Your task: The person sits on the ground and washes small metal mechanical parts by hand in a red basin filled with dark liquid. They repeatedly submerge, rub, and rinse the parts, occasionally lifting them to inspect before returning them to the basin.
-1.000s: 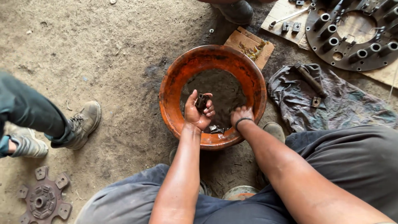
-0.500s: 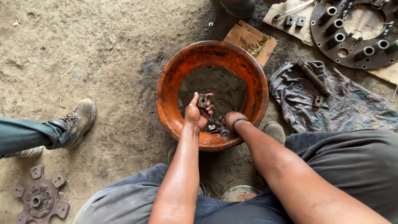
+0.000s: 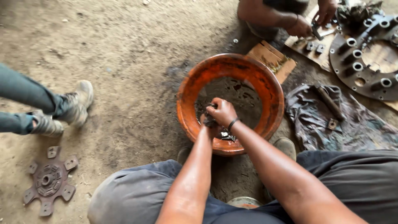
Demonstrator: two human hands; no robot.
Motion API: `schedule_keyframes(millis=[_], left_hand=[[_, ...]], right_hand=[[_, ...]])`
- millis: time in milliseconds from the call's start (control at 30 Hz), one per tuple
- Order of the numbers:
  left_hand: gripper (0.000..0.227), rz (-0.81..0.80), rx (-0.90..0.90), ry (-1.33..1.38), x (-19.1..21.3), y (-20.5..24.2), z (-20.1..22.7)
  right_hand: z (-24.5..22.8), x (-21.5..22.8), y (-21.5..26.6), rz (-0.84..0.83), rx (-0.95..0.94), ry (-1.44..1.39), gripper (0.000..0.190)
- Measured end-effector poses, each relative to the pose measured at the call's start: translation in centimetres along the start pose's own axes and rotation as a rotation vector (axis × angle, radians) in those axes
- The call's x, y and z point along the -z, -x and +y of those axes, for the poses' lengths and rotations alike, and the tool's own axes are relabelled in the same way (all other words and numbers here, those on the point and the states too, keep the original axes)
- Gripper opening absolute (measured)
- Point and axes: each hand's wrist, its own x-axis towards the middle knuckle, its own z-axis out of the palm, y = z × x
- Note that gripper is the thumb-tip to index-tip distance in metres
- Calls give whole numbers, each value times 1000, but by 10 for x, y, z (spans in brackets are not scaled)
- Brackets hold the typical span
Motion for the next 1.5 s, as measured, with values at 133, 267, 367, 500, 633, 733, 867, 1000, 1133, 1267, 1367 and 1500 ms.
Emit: schedule_keyframes(millis=[133,267,367,500,633,733,867,1000,1133,1267,1367,1500], left_hand=[[34,-98,41,-22,-24,2,-24],[30,-177,36,-107,-38,13,-50],[28,-180,-45,-226,-49,14,-44],[27,-124,-45,-41,-46,21,-10],[24,-103,-60,24,-39,35,22],[23,-170,-57,-5,-45,49,28],[19,-290,-47,-34,-54,59,25],[24,-304,-73,-295,-50,51,22],[30,-74,-146,-119,-36,28,24],[42,-238,-56,108,-14,11,29],[37,-70,-163,-75,-7,5,7],[40,-187,-400,-301,-10,5,-23]], right_hand=[[-11,14,15,452,6,379,25],[3,55,17,518,-202,331,32],[7,63,20,568,-120,249,35],[-2,37,35,306,115,502,25],[-16,18,42,246,155,636,27],[-18,21,36,245,-29,529,30],[-6,35,16,370,-182,259,31],[2,50,5,396,-171,242,30],[-15,24,24,342,-75,218,24],[-37,1,37,250,39,288,21],[-35,13,25,313,-83,342,19],[-23,32,12,330,-293,283,23]])
